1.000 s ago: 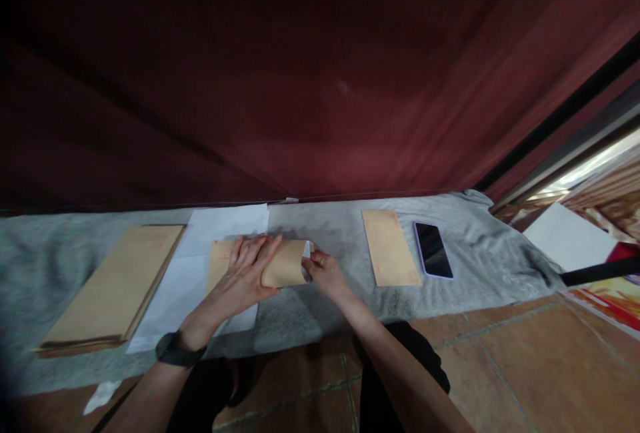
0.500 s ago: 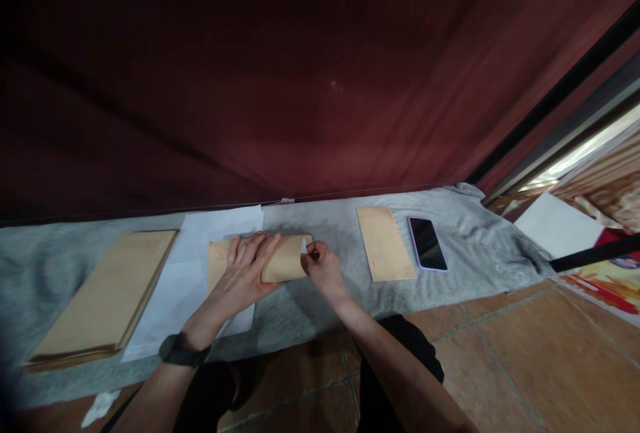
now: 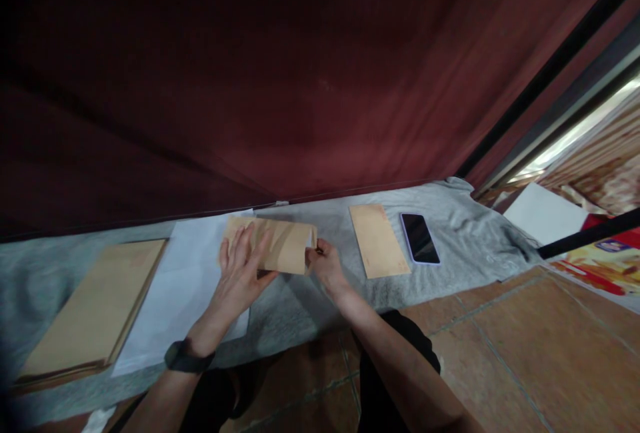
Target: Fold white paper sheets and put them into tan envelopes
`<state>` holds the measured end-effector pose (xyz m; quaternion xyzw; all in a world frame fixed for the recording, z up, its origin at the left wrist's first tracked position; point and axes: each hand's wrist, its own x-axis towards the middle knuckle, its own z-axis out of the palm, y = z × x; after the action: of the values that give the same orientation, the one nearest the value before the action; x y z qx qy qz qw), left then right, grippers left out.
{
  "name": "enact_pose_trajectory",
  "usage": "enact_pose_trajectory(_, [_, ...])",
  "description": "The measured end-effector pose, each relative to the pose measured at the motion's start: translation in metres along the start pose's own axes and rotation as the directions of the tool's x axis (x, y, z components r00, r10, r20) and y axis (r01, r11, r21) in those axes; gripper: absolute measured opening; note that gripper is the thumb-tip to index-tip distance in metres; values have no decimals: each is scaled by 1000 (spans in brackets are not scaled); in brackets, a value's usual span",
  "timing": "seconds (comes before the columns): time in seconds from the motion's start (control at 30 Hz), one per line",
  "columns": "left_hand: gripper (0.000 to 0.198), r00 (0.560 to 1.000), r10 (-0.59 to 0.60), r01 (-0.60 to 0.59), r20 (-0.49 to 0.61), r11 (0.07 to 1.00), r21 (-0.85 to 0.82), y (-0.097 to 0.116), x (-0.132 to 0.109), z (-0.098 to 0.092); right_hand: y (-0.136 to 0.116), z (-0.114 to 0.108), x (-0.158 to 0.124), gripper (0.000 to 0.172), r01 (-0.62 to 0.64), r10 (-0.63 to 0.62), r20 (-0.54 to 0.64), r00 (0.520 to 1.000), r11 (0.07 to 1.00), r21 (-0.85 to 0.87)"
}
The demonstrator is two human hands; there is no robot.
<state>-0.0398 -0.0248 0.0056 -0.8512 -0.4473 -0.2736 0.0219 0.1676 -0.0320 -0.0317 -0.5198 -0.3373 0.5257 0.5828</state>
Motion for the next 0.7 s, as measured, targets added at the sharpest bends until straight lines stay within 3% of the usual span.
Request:
enact_pose_trajectory(0.1, [68, 973, -196, 175, -125, 971, -160, 7, 0, 8, -1, -4, 0, 23, -7, 18, -79, 997, 991, 133])
enact_pose_trajectory(0.17, [56, 909, -391, 321, -147, 880, -351, 13, -2, 16, -1, -4, 0, 24, -7, 31, -122, 992, 982, 190])
enact_pose_trajectory(0.2, [51, 862, -495, 395, -107, 789, -471, 16, -3, 20, 0, -4, 0, 24, -8, 39, -138, 990, 977, 213])
enact_pose_trajectory(0.27, [45, 755, -647, 519, 110, 486, -703, 24, -5, 28, 1, -2, -2, 25, -9, 48, -149, 988, 967, 254])
enact_pose_trajectory(0.3, [45, 707, -654, 561, 269, 288, -776, 28, -5, 31, 2, 0, -3, 25, -6, 46, -142, 989, 963, 270])
enact_pose_trajectory(0.37, [46, 639, -552, 601, 535, -76, -796, 38, -5, 35, 4, 3, -6, 26, 5, 31, -118, 992, 956, 293])
enact_pose_trajectory(0.43, [45, 608, -461, 590, 647, -283, -756, 47, -3, 36, 6, 6, -11, 25, 6, 27, -104, 994, 955, 298])
enact_pose_trajectory(0.57, [34, 547, -452, 563, 705, -425, -709, 57, 5, 37, 5, 9, -16, 22, -22, 40, -60, 997, 962, 271])
enact_pose_trajectory(0.63, [27, 514, -450, 583, 731, -442, -682, 58, 8, 39, 2, 6, -17, 20, -44, 53, -29, 998, 967, 250])
enact_pose_trajectory(0.7, [23, 512, -438, 614, 738, -414, -672, 58, 10, 41, -2, 2, -17, 20, -77, 81, -5, 997, 971, 225])
